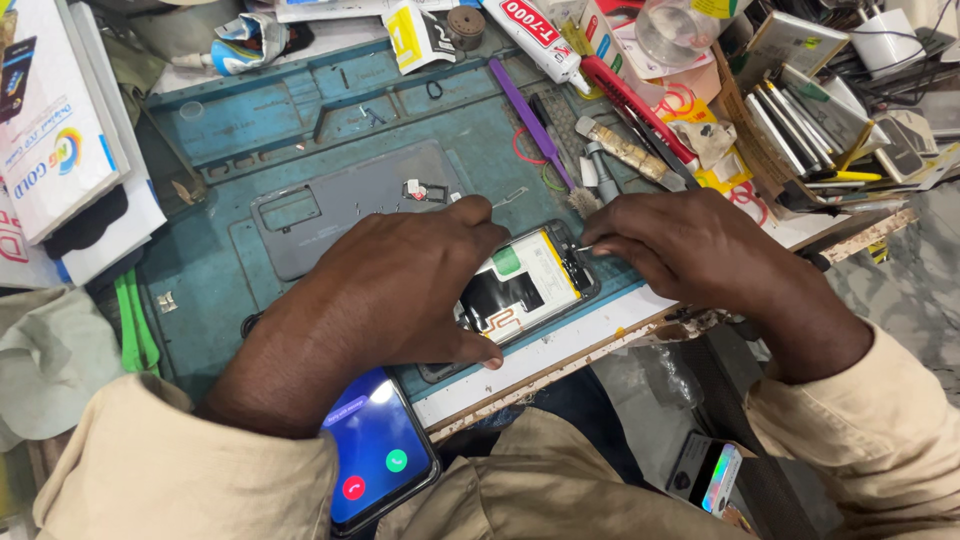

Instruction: The person uses a screwdriver and a metal prying tool to remove screws and pry open the back cover of a disassembled smartphone. They carefully lift the cover and separate it from the phone's internal components.

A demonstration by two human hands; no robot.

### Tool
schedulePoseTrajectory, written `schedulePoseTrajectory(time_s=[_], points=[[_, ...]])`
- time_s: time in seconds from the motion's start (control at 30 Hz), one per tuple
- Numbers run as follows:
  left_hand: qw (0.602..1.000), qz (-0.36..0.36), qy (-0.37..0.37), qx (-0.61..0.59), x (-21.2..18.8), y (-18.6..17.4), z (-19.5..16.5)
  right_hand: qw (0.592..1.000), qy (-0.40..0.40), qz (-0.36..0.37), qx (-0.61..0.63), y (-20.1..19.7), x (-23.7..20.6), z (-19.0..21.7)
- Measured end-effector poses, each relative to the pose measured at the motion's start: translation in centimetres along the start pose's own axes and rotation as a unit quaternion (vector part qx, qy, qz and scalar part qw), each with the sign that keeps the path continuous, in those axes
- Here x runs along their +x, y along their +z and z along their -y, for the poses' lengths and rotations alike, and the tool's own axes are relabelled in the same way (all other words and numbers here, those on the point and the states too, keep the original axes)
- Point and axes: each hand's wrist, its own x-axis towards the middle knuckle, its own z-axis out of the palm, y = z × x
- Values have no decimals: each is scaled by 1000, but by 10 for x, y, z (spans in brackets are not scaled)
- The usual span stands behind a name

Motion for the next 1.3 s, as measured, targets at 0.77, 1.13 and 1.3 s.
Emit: schedulePoseTrajectory(time_s=[0.77, 1.13, 1.3], points=[[1000, 9, -2, 0, 0, -3, -1, 1000, 0, -12, -3, -1, -7, 1], [1000, 16, 4, 10, 2, -2, -2, 997, -26, -49, -52, -2, -8, 1], [1000, 23, -2, -3, 1, -3, -1, 999, -6, -12, -50, 3, -9, 0]])
